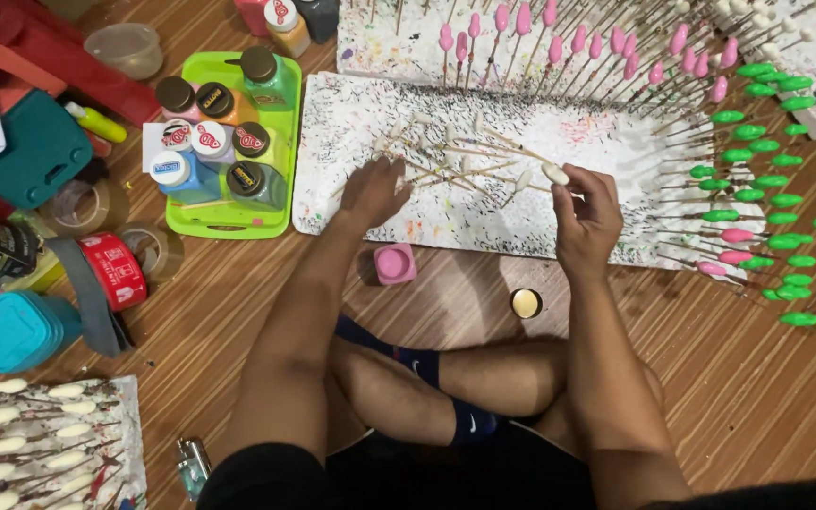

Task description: Painting the tips of fishing floats and placing them in a drying rack

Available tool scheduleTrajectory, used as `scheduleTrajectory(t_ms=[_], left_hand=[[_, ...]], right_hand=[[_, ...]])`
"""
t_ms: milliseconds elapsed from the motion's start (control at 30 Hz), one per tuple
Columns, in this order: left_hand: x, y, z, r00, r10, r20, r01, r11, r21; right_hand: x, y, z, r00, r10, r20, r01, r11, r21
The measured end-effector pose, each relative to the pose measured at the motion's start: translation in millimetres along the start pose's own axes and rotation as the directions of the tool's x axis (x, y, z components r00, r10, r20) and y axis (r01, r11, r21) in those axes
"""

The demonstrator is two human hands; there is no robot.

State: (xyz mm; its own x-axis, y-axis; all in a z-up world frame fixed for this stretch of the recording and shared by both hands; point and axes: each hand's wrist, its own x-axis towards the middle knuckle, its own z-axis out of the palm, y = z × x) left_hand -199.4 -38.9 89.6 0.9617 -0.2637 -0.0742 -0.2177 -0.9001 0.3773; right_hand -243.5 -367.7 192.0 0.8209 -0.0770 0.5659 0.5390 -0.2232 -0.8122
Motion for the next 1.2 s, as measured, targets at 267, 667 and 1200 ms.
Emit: scheduleTrajectory(t_ms=[267,667,1200], left_hand=[[-82,101,-103,0.921,0.144,-0.363,-0.304,0.848,-0.434],[-164,110,-82,0.792,0.126,-0.597,-0.407,0.838,-0.363],[-127,73,-83,0.981,0.000,-0.196,-0.110,0.827,-0.552]], right_hand=[[-28,-31,16,0.990,0.116,0.085,-0.124,0.987,0.100],[-64,-86,65,0.851,0.198,0.486,-0.242,0.970,0.028],[-92,-59,53,0.914,0.277,0.296,-0.358,0.893,0.271]])
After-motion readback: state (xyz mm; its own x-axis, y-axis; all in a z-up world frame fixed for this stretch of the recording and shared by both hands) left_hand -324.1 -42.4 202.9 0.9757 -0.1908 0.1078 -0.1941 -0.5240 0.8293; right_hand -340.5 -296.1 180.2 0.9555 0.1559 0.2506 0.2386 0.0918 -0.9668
